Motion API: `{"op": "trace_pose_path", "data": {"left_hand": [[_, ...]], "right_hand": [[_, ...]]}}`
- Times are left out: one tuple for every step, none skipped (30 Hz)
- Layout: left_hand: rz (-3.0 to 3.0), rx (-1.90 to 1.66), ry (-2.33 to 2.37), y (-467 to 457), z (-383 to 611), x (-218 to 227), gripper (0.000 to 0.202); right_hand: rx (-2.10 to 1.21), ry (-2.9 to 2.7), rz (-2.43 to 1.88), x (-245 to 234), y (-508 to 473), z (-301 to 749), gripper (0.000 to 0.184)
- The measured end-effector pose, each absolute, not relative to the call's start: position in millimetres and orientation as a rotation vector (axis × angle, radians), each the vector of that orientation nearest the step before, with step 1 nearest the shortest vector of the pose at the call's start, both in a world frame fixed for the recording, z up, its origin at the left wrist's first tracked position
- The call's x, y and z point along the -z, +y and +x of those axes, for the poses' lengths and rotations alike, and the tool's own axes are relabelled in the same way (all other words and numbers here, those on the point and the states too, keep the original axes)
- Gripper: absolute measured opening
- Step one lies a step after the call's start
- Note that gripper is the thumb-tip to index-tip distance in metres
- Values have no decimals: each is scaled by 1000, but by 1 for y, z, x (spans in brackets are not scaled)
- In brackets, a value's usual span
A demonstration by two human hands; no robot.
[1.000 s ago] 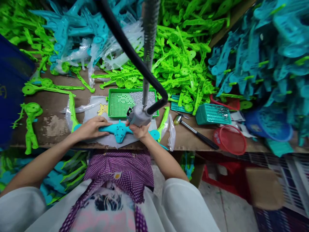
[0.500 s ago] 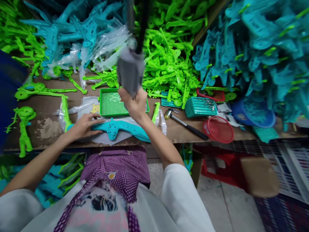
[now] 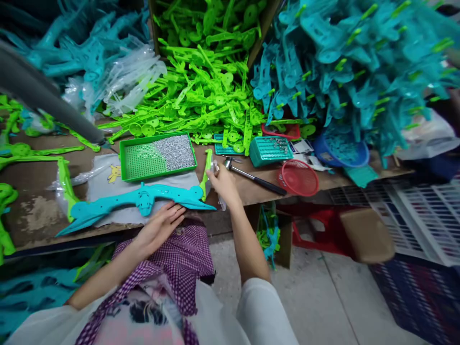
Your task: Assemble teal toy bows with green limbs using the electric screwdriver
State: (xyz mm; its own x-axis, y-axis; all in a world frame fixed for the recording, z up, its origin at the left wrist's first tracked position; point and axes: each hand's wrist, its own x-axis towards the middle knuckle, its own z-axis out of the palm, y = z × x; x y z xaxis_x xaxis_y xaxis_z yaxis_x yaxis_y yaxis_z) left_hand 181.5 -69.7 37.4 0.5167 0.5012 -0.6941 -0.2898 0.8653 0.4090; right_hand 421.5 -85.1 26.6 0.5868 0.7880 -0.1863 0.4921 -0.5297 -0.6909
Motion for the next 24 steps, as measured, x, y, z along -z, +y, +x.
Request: {"op": "trace_pose_path", "data": {"left_hand": [[225,-488,913,-69,185,-40,27],[202,-494,909,-69,188,-41,22],[186,-505,900,-70,191,-43,21],[177,-525,889,-72,195,-44,22],[177,-551,877,-74,200,-45,23],[184,-577,873,-76,205,-45,25],[196,-599,878,-77,210,-44,27],[211,-618,888,-78,216,-43,28],[228,-635,900,-78,220,-42,30],[244,-649,914,-78,224,-41,30],[260,-663,929,-76,227,-40,30],[275,-676,945,-75,229,-39,30],[286,-685,963,-73,230,-39,30],[293,-689,982,-72,231,-38,29],[297,-692,997,-71,232,-37,28],[298,-697,1011,-69,232,-36,27],[298,-706,1022,-69,233,-35,27],[300,-716,1031,-68,234,-33,28],[305,-719,1037,-67,235,-32,28],[312,-717,1042,-67,235,-31,29],[317,-712,1047,-67,236,-29,29],[321,-705,1052,-67,236,-28,29],[323,-699,1057,-67,236,-26,29],[324,-697,1066,-67,236,-25,29]], "right_hand": [[-696,-950,-2175,-24,-83,421,58],[-749,-868,-2109,-23,-80,421,59],[-821,-779,-2030,-24,-77,420,58],[-903,-695,-1938,-26,-75,419,55],[-979,-621,-1839,-29,-75,418,50],[-1038,-563,-1741,-33,-75,416,47],[-1073,-521,-1653,-36,-77,414,46],[-1088,-494,-1580,-40,-80,411,47],[-1085,-474,-1525,-44,-83,407,49],[-1068,-458,-1491,-47,-87,402,52],[-1046,-450,-1475,-50,-91,398,53],[-1021,-450,-1472,-52,-95,394,53],[-996,-456,-1476,-52,-97,390,52],[-980,-467,-1481,-52,-99,388,52],[-981,-479,-1486,-51,-99,387,51],[-999,-493,-1488,-48,-98,388,51],[-1024,-506,-1491,-45,-96,391,53],[-1056,-521,-1497,-42,-93,395,54],[-1090,-541,-1512,-39,-92,400,55],[-1119,-576,-1542,-37,-91,405,54],[-1118,-627,-1595,-37,-91,409,53],[-1054,-688,-1672,-39,-93,412,51],[-913,-747,-1758,-44,-95,413,49],[-710,-797,-1825,-53,-96,411,47]]}}
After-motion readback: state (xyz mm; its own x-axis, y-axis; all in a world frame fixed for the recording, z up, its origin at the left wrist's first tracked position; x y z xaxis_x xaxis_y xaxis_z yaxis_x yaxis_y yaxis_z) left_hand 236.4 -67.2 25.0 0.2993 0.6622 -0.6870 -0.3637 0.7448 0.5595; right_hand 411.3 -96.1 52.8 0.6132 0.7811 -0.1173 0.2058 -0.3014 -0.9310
